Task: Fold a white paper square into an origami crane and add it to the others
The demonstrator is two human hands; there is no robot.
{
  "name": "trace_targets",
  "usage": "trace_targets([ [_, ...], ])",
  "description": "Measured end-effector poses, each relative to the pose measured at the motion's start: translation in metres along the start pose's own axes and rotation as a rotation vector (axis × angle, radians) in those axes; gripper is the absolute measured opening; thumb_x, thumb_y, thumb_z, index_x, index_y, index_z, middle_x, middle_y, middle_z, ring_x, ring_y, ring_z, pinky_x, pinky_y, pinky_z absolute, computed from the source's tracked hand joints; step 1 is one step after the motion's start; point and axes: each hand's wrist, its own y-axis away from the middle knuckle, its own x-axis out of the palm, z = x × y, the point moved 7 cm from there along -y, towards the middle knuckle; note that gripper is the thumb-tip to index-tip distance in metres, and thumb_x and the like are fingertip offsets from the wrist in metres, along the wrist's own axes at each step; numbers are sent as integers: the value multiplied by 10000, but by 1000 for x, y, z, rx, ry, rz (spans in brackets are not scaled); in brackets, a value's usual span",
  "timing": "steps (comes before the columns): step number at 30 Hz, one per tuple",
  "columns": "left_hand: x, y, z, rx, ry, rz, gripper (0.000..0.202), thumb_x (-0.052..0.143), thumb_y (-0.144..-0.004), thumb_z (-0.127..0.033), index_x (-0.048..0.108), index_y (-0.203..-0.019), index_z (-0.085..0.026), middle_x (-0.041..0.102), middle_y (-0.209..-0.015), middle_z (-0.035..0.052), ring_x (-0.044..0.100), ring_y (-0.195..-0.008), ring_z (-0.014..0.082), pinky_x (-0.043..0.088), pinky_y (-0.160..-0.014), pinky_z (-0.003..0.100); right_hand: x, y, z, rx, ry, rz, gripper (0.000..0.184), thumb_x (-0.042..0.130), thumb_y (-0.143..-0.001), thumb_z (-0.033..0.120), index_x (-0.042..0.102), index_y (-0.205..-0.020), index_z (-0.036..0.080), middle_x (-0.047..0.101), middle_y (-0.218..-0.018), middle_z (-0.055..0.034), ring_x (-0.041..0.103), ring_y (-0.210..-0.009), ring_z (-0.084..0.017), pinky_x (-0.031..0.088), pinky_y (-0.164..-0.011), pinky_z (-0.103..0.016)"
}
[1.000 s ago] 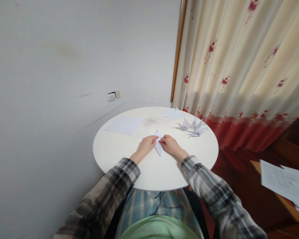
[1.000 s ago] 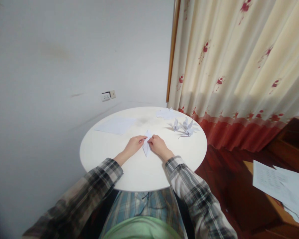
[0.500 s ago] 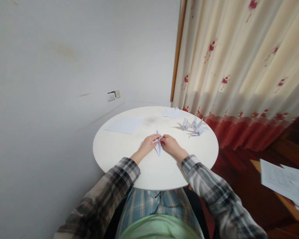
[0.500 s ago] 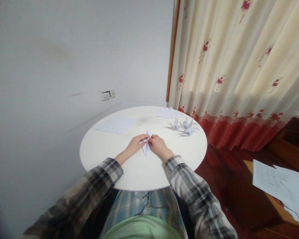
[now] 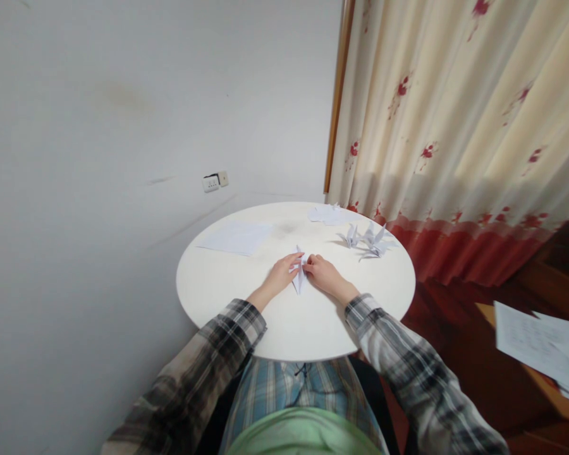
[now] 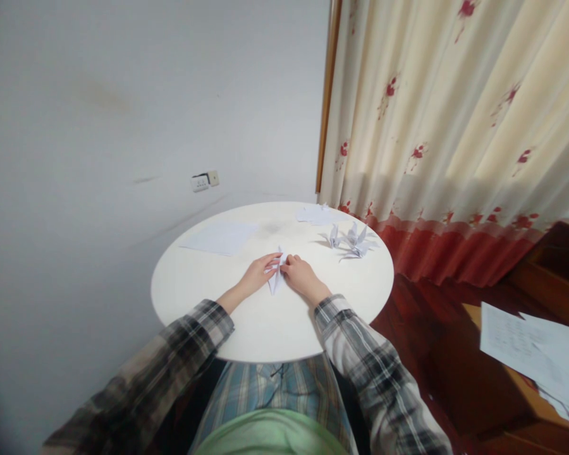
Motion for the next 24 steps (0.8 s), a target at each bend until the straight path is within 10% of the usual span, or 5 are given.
trace_targets([
  [24,5,2,0,47,-250,114,276,475,-805,-197,529,-1069,-138,613,-1062,93,567,-984,164,419,-906,315,0,-2,-18,201,-282,-104,243,425,-795,98,624,-924,152,633,-934,-52,544,-871,-127,369,-808,-218],
])
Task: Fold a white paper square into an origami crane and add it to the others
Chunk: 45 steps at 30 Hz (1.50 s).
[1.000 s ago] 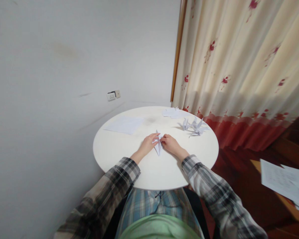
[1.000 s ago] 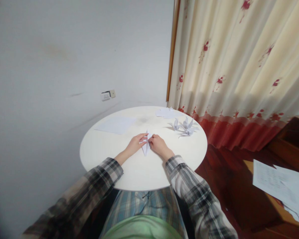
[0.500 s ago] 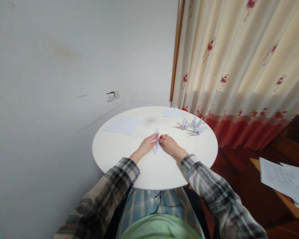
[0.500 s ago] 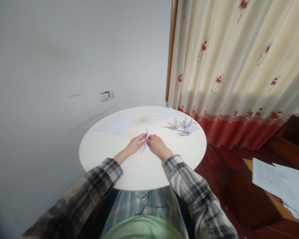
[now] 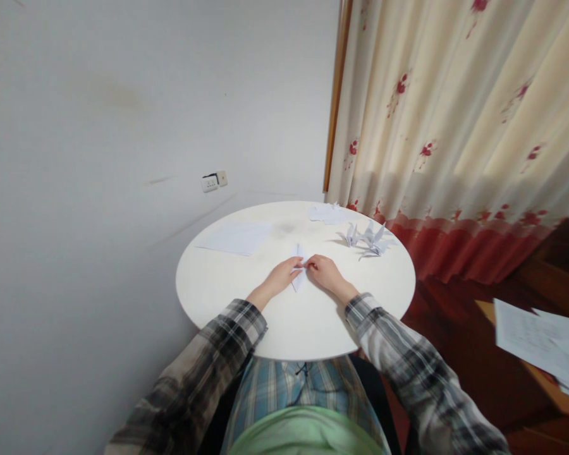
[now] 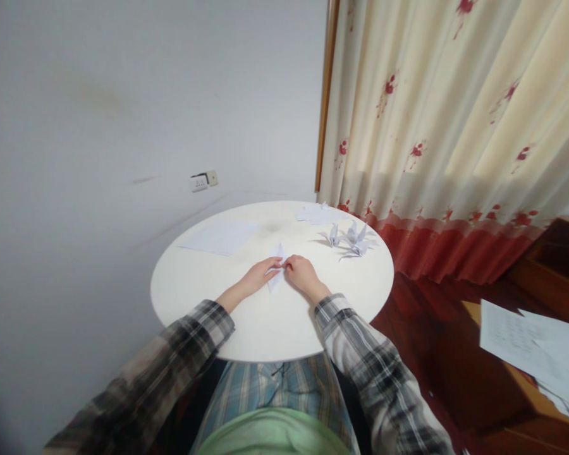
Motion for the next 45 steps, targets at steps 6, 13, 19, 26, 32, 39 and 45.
trace_targets([
  [6,3,-1,3,35,-66,16,238,450,-833,-258,573,-1007,-152,600,-1100,90,541,-1037,174,387,-943,321,-3,1,-3,52,64,-2,238,402,-812,125,622,-895,161,607,-933,-65,518,-896,-145,363,-807,-234],
  [13,3,-1,-1,55,-205,41,315,429,-835,-249,550,-1108,-148,555,-1196,99,497,-1115,182,347,-986,334,-2,2,-1,22,27,-23,232,411,-802,100,590,-944,143,595,-957,-67,505,-915,-137,359,-833,-237],
  [19,-3,-1,-23,134,-168,65,201,478,-812,-252,628,-916,-167,625,-1018,68,557,-968,170,410,-891,304,-2,1,1,-9,-7,-58,244,408,-811,110,590,-968,148,616,-965,-60,523,-911,-131,361,-828,-224],
  [26,-7,0,-24,58,-121,49,155,572,-736,-288,618,-815,-164,647,-847,40,587,-806,160,441,-781,269,1,1,0,17,23,20,285,397,-812,112,578,-1017,188,644,-981,-40,557,-917,-128,363,-787,-211],
  [32,-6,1,-23,49,-182,74,215,559,-708,-211,605,-913,-167,654,-926,48,590,-856,175,435,-811,281,1,1,-2,57,66,54,253,355,-864,163,538,-1039,175,634,-1011,-64,570,-911,-137,354,-756,-213],
  [39,-7,1,-19,20,-264,67,267,443,-730,-100,591,-941,-172,648,-946,55,585,-897,191,431,-842,304,-1,2,-7,130,206,63,288,319,-906,330,506,-1033,153,602,-1019,-109,532,-958,-170,333,-795,-267],
  [45,-6,1,-14,-27,-197,68,378,366,-744,-36,548,-1054,-155,619,-1074,78,562,-1002,172,417,-889,291,0,5,-10,167,227,70,429,294,-890,453,468,-1124,139,524,-1174,-147,420,-1113,-240,288,-893,-390],
])
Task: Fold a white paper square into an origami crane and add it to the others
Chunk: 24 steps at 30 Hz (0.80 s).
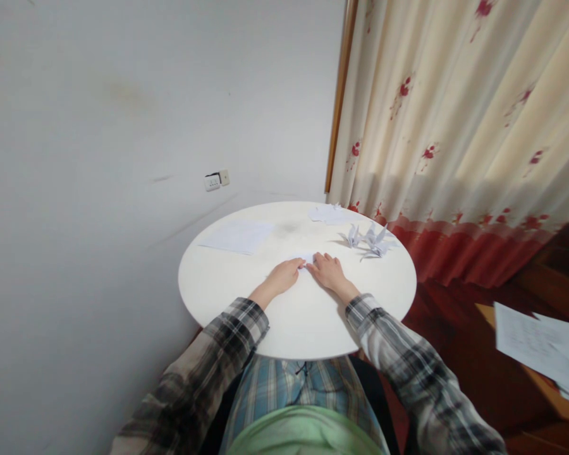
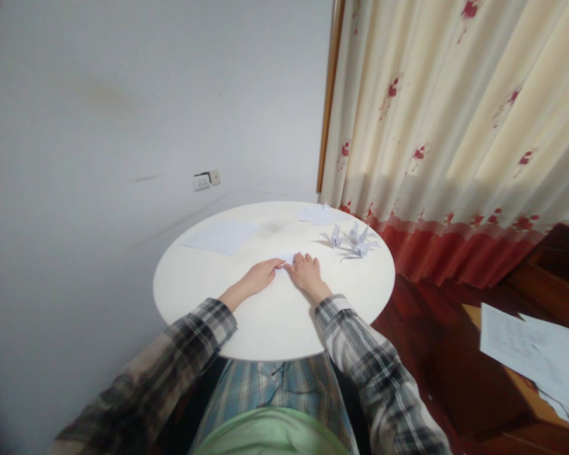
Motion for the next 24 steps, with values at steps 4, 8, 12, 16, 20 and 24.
trace_targets([
  [4,-1,-1,7,-59,9,-7,386,333,-765,-35,544,-1069,-140,615,-1089,91,559,-1015,172,405,-906,296,2,0,-4,37,20,14,487,278,-886,472,441,-1195,134,406,-1317,-154,341,-1190,-270,248,-931,-439],
  [8,3,-2,18,-106,37,2,371,311,-804,-72,522,-1107,-108,576,-1163,111,525,-1078,165,376,-944,287,2,1,-7,73,39,3,508,280,-877,493,453,-1195,137,422,-1310,-144,353,-1176,-279,230,-942,-449],
  [12,14,-3,21,-74,-31,74,407,354,-851,-213,440,-1230,-90,439,-1316,129,388,-1226,193,277,-1028,320,1,2,-7,90,53,-19,505,288,-872,497,479,-1172,137,441,-1294,-141,372,-1153,-286,216,-948,-454],
  [16,14,-3,19,-76,-65,108,443,317,-879,-276,416,-1269,-90,382,-1354,121,322,-1269,202,236,-1047,338,1,2,-7,91,59,-30,501,296,-871,493,480,-1171,137,435,-1299,-145,368,-1157,-286,215,-948,-451],
  [20,1,-1,12,-95,-62,83,381,344,-873,-239,511,-1199,-133,477,-1285,94,423,-1203,181,294,-1010,297,-2,3,-5,77,58,-56,472,299,-874,486,505,-1130,146,475,-1257,-138,399,-1124,-274,219,-941,-445],
  [24,-10,1,9,-152,-146,43,315,438,-844,-250,595,-1101,-158,581,-1168,96,533,-1080,219,378,-923,308,-4,3,-4,53,55,-88,420,317,-877,462,555,-1032,153,575,-1108,-118,439,-1065,-254,216,-941,-430],
])
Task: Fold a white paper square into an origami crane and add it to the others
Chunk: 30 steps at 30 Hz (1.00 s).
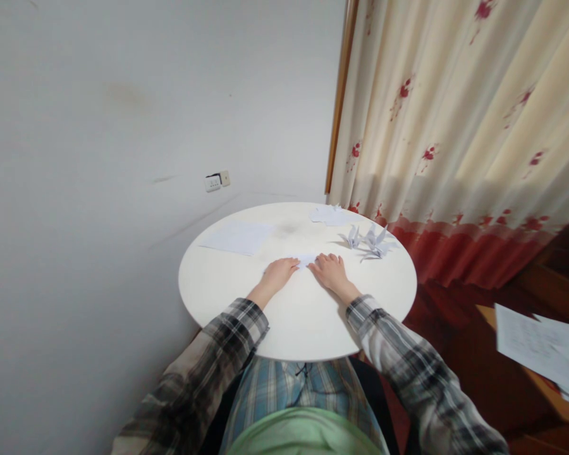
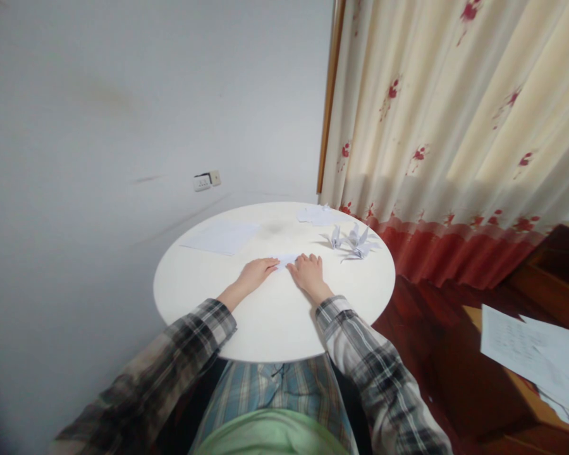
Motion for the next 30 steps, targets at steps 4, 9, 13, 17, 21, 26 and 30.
trace_targets([
  [4,-3,0,-4,3,-101,-10,283,451,-841,-237,625,-1044,-147,633,-1065,129,585,-979,243,416,-837,322,-2,-1,0,-6,6,-31,390,343,-873,444,576,-980,151,606,-1036,-112,454,-1036,-253,227,-928,-414],
  [9,-1,-2,-8,18,-221,16,282,425,-854,-232,627,-1019,-126,652,-979,157,600,-921,251,431,-770,322,-3,-1,0,-14,8,-40,374,345,-874,434,581,-954,155,619,-1011,-100,469,-1011,-247,254,-897,-386],
  [13,-1,-2,-9,10,-275,15,274,406,-862,-220,635,-974,-120,654,-942,158,602,-888,239,435,-737,307,-4,-1,1,-8,18,-33,362,366,-866,428,585,-954,154,623,-1000,-99,478,-1001,-244,263,-884,-372],
  [17,-2,0,-13,16,-324,1,242,418,-855,-208,618,-964,-128,648,-933,138,592,-879,221,436,-719,289,-5,0,3,-6,25,-36,365,366,-866,429,589,-957,154,626,-996,-104,481,-1002,-238,257,-890,-367],
  [21,-2,1,-15,22,-389,1,242,390,-847,-136,589,-981,-104,637,-914,144,587,-874,218,436,-716,291,-7,0,4,-7,26,-37,364,365,-866,423,591,-949,150,625,-993,-112,484,-1001,-232,257,-891,-362],
  [26,-5,1,-10,-21,-356,-13,244,380,-840,-115,588,-967,-120,643,-877,130,597,-840,221,433,-689,290,-11,-2,2,8,-15,-69,321,369,-870,368,582,-952,144,614,-981,-107,491,-972,-209,282,-866,-324],
  [30,-14,4,-2,-116,-145,-104,265,367,-869,-226,616,-932,-162,657,-874,110,601,-834,209,424,-728,286,-21,-4,-3,44,-99,-193,272,359,-864,268,555,-1001,138,582,-1011,-110,479,-959,-206,300,-841,-311],
])
